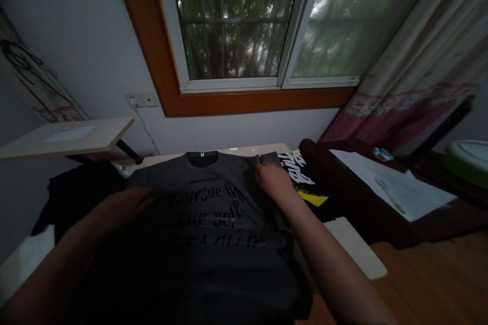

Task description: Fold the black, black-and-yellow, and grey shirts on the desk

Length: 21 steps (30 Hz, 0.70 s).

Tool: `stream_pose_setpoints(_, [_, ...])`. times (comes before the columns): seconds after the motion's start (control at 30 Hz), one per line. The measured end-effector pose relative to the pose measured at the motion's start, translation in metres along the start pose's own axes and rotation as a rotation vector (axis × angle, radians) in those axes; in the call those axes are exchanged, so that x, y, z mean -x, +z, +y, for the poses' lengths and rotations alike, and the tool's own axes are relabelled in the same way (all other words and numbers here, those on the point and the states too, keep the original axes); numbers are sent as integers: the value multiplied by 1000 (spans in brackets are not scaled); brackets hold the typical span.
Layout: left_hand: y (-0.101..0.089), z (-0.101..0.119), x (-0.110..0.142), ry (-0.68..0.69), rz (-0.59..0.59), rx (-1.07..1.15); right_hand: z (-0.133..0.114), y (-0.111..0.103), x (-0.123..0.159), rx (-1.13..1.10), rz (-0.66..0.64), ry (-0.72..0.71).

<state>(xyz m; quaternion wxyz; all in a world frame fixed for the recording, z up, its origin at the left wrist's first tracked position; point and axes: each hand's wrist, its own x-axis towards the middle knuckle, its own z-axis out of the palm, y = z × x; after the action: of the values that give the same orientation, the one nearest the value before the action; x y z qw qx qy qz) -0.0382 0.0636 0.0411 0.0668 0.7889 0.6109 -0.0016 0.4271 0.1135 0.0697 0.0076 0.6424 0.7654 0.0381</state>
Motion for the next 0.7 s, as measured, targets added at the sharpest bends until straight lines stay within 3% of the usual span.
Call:
stream_pose_setpoints(0.13, [-10,-6,-58,-127,78,-180,12,11,-52,90,105,27])
stream_pose_setpoints(0.27, [8,-32,-94,-206,129,-212,29,26,-84,109,22,66])
stream_pose_setpoints(0.47, [34,-68,-113,-287,132,-188,53,33,-104,-6,2,8])
stream_pose_setpoints(0.7, [35,-90,-129,-322,104,-148,80,9,-107,-134,149,90])
